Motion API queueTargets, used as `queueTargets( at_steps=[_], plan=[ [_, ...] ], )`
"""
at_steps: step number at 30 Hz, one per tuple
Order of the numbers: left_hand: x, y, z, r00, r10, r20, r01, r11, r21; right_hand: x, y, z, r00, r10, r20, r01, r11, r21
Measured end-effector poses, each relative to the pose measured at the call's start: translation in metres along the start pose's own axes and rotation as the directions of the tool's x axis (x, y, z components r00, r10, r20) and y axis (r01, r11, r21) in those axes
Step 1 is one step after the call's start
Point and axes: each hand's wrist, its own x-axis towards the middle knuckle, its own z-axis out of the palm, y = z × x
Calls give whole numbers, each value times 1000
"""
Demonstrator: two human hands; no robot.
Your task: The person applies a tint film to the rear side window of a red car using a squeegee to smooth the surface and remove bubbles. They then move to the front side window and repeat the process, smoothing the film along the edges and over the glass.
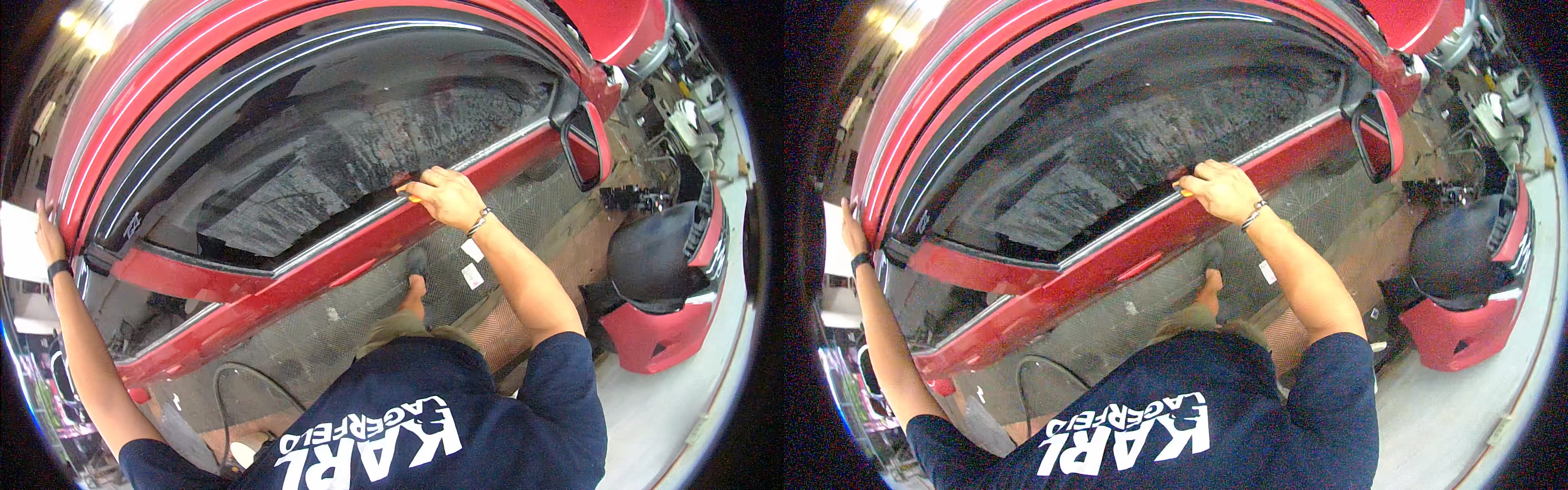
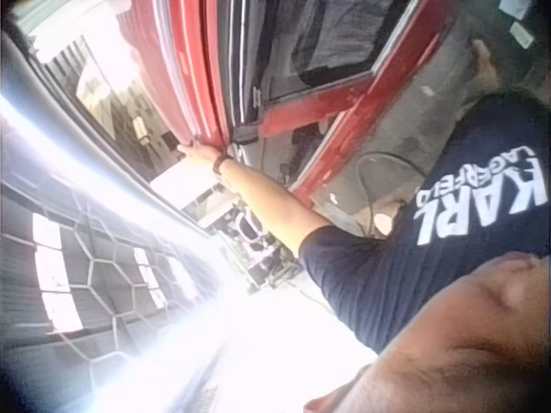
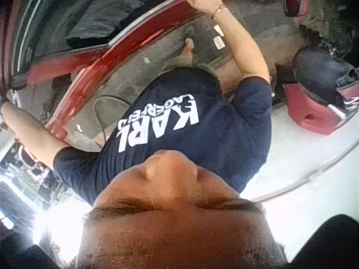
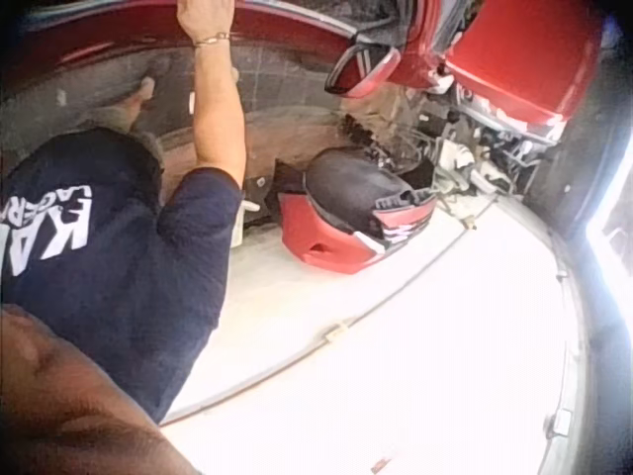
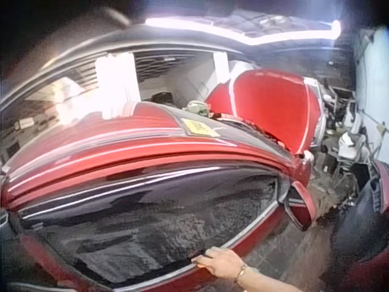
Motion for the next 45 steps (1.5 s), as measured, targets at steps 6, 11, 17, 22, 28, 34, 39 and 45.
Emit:
queueTargets(
  at_steps=[6,11,17,22,28,34,39,45],
  plan=[
    [-1,-4,0,998,23,-61,-26,998,-54,-2,-3,2,999,4,53,-5,1000,22],
    [5,-31,6,992,117,-56,-110,987,118,-5,5,13,994,-27,103,23,999,41],
    [11,-22,17,995,102,-18,-101,992,74,-6,-1,6,995,57,83,-59,998,14],
    [0,-8,16,999,33,-18,-34,999,-9,9,-15,2,998,13,60,-15,1000,21],
    [-4,-13,4,1000,-9,-20,8,999,-53,6,-21,25,990,-6,141,1,999,35],
    [1,6,12,993,-115,-24,109,979,-170,12,-31,27,979,-66,193,71,997,-22],
    [-6,-11,-2,996,27,-79,-32,998,-60,26,-52,0,982,130,-136,-107,980,166],
    [-47,34,-23,946,316,-80,-260,880,398,-38,-88,30,618,773,-143,-365,443,819]
  ],
)
